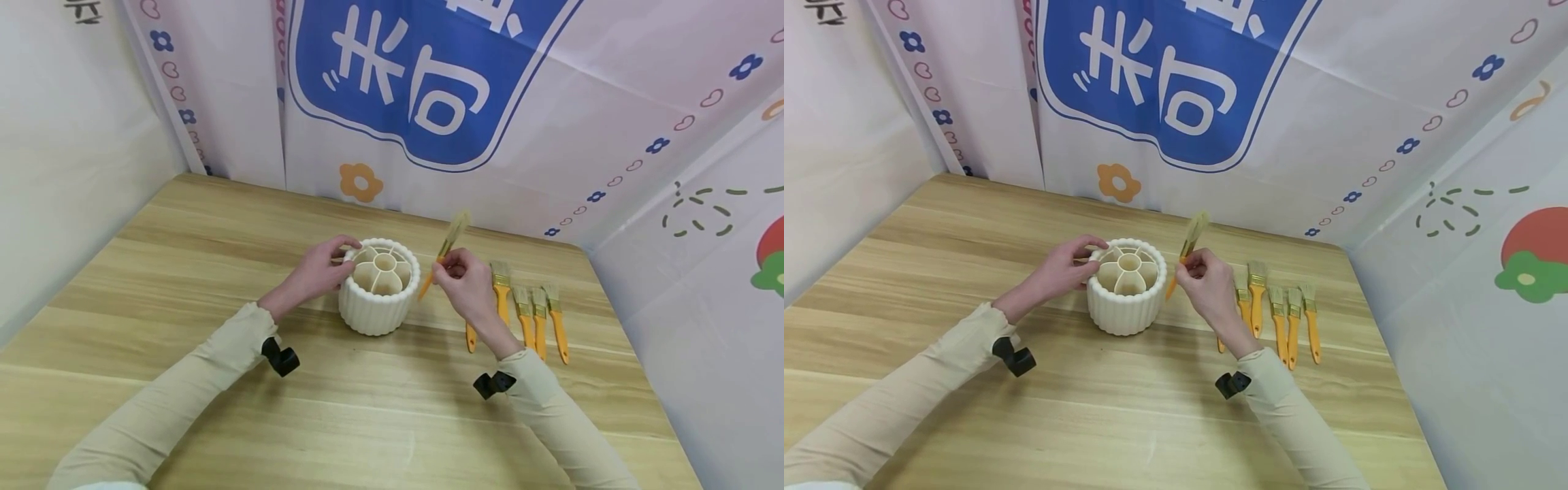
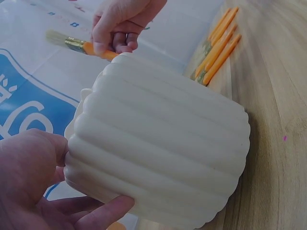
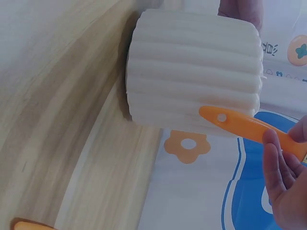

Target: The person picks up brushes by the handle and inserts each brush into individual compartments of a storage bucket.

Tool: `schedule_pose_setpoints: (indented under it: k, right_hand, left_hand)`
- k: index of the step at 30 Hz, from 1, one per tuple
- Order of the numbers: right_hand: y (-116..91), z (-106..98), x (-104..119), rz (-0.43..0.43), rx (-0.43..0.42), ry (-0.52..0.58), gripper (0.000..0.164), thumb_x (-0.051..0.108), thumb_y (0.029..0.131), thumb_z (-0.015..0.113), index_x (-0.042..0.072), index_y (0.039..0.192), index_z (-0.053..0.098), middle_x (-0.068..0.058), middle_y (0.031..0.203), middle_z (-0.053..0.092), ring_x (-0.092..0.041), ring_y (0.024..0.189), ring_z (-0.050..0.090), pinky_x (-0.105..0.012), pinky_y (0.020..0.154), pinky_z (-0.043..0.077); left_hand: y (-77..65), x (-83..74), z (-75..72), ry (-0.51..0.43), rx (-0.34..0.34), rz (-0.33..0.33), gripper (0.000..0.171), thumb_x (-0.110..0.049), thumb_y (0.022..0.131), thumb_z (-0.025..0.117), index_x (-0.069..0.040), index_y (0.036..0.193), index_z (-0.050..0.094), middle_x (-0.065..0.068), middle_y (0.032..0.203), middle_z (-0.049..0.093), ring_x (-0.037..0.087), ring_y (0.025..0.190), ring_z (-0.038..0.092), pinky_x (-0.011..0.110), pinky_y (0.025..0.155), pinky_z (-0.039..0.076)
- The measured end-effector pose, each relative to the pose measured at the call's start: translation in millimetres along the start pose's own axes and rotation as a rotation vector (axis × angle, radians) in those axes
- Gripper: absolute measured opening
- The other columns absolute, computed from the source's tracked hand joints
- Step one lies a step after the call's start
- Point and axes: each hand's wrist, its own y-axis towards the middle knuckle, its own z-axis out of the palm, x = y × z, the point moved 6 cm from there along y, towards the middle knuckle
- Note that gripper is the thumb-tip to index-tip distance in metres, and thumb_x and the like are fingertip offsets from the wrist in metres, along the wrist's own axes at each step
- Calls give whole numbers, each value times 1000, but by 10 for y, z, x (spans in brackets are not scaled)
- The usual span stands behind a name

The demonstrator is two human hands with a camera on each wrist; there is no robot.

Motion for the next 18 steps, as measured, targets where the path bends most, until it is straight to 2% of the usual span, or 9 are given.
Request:
schedule_pose_setpoints:
  k: [4, 7, 12, 18]
  right_hand:
    - [8, -10, 21, 12, 1, 7, 13, 14, 86, 63, 1, 90, 62, -17, 81, 69, -16, 66, 65, -16, 57, 50]
    - [14, -2, 35, 17, 4, 9, 14, 14, 86, 63, 1, 90, 62, -16, 81, 69, -16, 67, 65, -16, 58, 51]
    - [29, 2, 68, 14, 5, -1, 13, 14, 85, 64, 2, 89, 62, -15, 80, 69, -9, 64, 63, -17, 56, 51]
    - [64, -24, 126, 14, -6, 28, 12, 11, 84, 64, 0, 88, 62, -18, 79, 69, 0, 61, 58, -14, 55, 49]
  left_hand:
    - [1, -1, 0, -2, 4, -12, 34, -14, 92, 49, -13, 127, 49, 20, 124, 59, 17, 75, 59, 23, 58, 53]
    - [-9, 5, 0, -7, 7, -18, 34, -14, 92, 49, -13, 127, 49, 19, 119, 60, 16, 69, 56, 23, 58, 52]
    - [-20, 0, 1, -17, 5, -8, 35, -12, 92, 49, -13, 126, 49, 18, 109, 62, 14, 59, 50, 25, 55, 50]
    - [-15, -4, 1, -26, 0, -5, 34, -12, 92, 49, -13, 126, 49, 19, 113, 62, 16, 60, 51, 35, 60, 55]
